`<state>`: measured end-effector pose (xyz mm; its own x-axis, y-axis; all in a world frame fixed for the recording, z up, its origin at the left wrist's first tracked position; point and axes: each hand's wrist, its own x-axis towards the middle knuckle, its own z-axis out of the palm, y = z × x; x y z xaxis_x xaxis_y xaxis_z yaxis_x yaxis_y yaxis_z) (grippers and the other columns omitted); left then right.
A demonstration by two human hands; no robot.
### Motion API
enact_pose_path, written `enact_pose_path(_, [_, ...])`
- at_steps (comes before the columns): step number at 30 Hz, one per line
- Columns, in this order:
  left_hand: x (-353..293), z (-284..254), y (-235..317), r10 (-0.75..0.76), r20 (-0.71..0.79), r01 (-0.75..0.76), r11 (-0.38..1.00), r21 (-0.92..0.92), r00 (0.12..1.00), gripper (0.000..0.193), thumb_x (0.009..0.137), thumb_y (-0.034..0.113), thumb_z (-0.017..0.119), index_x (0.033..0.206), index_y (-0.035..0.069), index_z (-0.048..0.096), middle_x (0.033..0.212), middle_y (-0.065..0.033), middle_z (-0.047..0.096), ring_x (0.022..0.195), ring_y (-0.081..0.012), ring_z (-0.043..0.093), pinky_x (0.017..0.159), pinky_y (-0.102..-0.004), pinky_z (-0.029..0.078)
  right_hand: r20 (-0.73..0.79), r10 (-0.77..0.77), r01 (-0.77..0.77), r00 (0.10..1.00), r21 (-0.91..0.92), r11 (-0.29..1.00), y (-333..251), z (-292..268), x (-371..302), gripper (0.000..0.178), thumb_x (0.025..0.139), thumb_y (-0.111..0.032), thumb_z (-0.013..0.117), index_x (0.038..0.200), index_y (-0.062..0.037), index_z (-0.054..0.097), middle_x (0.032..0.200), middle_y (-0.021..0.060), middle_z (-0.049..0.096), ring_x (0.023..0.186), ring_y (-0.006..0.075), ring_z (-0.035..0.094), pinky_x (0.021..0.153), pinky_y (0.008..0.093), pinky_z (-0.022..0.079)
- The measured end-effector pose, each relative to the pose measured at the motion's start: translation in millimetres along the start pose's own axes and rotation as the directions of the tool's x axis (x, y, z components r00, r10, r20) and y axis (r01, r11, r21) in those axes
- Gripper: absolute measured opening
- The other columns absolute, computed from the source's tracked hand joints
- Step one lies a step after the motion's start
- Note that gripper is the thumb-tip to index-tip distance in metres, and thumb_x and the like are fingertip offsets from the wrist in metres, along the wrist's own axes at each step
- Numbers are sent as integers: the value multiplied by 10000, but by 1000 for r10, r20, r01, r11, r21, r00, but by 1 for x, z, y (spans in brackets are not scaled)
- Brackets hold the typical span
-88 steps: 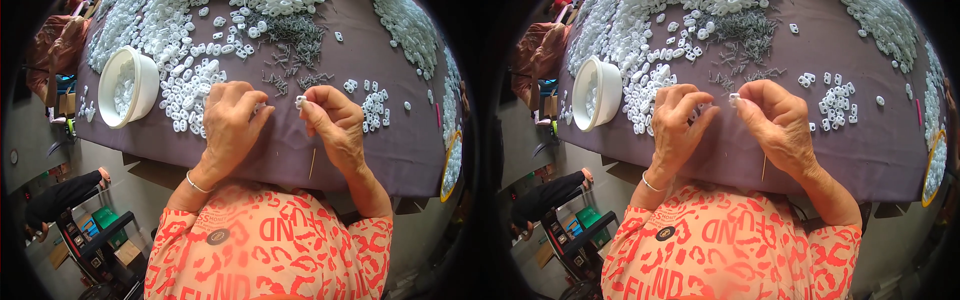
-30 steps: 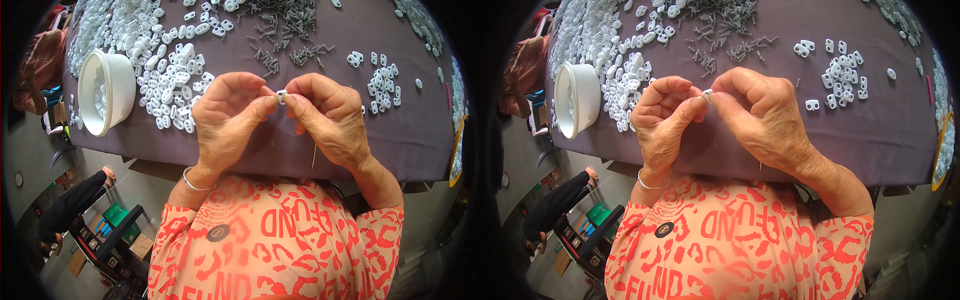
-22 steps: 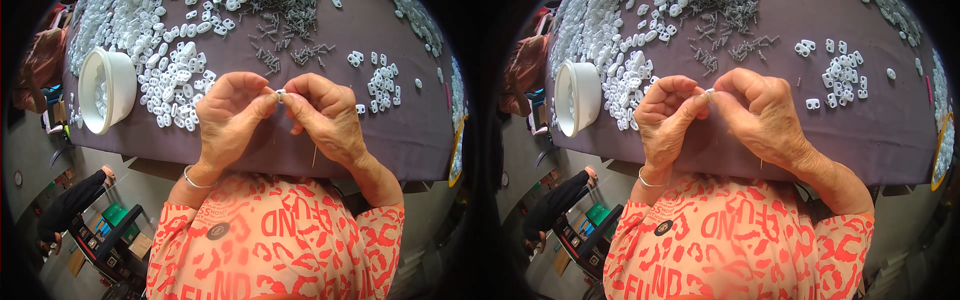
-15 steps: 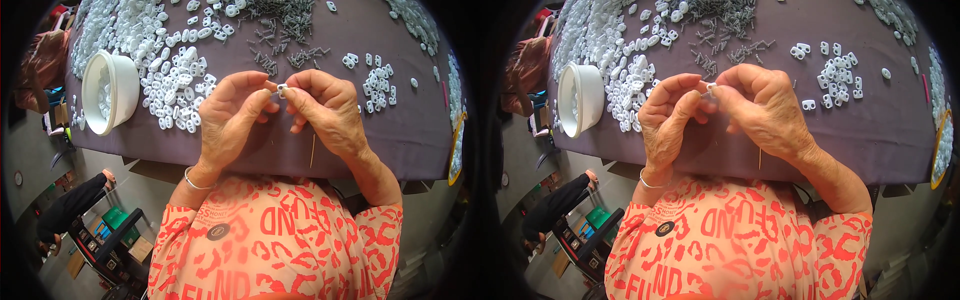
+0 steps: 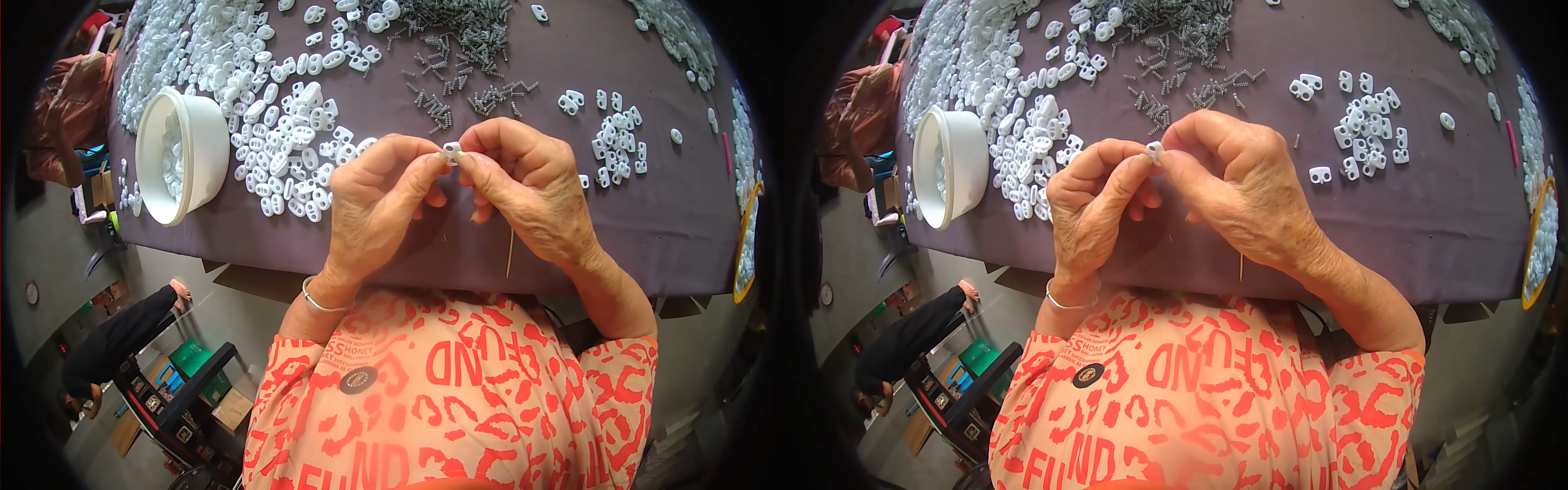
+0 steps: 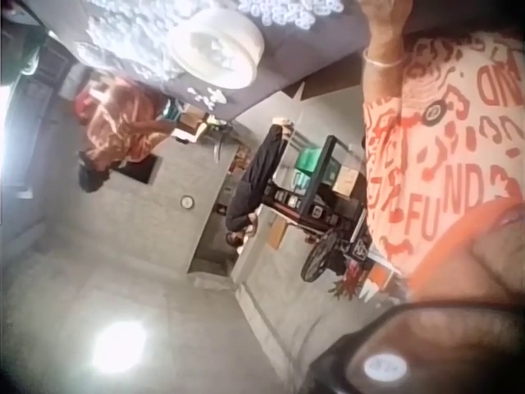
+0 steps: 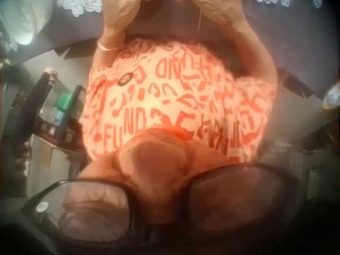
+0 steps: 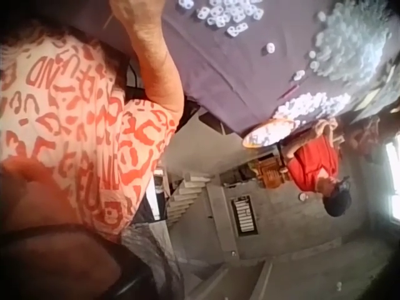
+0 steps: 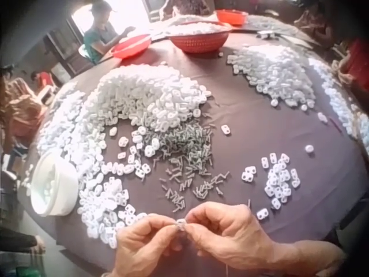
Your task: The person assembles cord locks by hand, inserting springs into plastic components and pressing the pieces together.
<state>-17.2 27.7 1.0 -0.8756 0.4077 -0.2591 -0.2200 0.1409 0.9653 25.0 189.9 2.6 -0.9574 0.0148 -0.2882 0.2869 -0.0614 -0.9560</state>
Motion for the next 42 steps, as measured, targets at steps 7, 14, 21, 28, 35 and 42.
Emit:
enact_pose_path(7, [1,0,-7,134,5,-134,987,85,991,75,846,34,589,889,-26,601,756,-46,599,601,-76,565,509,-191,445,-42,-112,104,993,-159,982,7,1,1,150,877,-128,567,921,16,571,696,-20,546,544,18,491,463,164,430])
enact_pose_path(14, [5,-3,-12,435,84,-437,841,319,897,49,793,-28,612,835,-30,588,719,-80,578,558,-133,538,479,-229,437,16,-154,153,988,-260,953,2,-3,1,131,872,-115,560,886,14,583,644,-12,534,520,23,481,445,169,409])
enact_pose_path(21, [3,-2,-14,369,58,-372,896,244,928,35,796,-22,611,822,-30,589,696,-76,575,558,-127,539,468,-231,433,25,3,1,1000,-157,988,-3,0,-2,133,877,-117,556,888,13,583,647,-2,541,511,29,493,430,168,408])
enact_pose_path(28, [1,-3,-7,196,75,-203,974,102,978,67,802,-14,618,858,-30,586,783,-47,587,633,-77,564,530,-197,463,44,33,-32,999,-20,999,1,-4,2,157,875,-125,564,907,27,586,664,8,542,533,40,506,437,173,444])
enact_pose_path(35, [5,-7,-14,137,85,-134,990,-30,987,144,768,-8,663,887,-28,584,826,-37,595,703,-60,579,585,-177,484,59,81,-82,995,27,996,-2,-3,5,172,868,-132,577,915,34,587,676,14,548,567,44,521,451,181,470])
enact_pose_path(42, [0,-6,-2,94,74,-99,993,65,993,63,821,27,611,846,-30,600,737,-42,595,603,-68,573,523,-180,457,73,52,-54,996,27,998,-4,-3,3,154,870,-120,572,907,29,584,682,12,550,566,39,514,453,183,473])
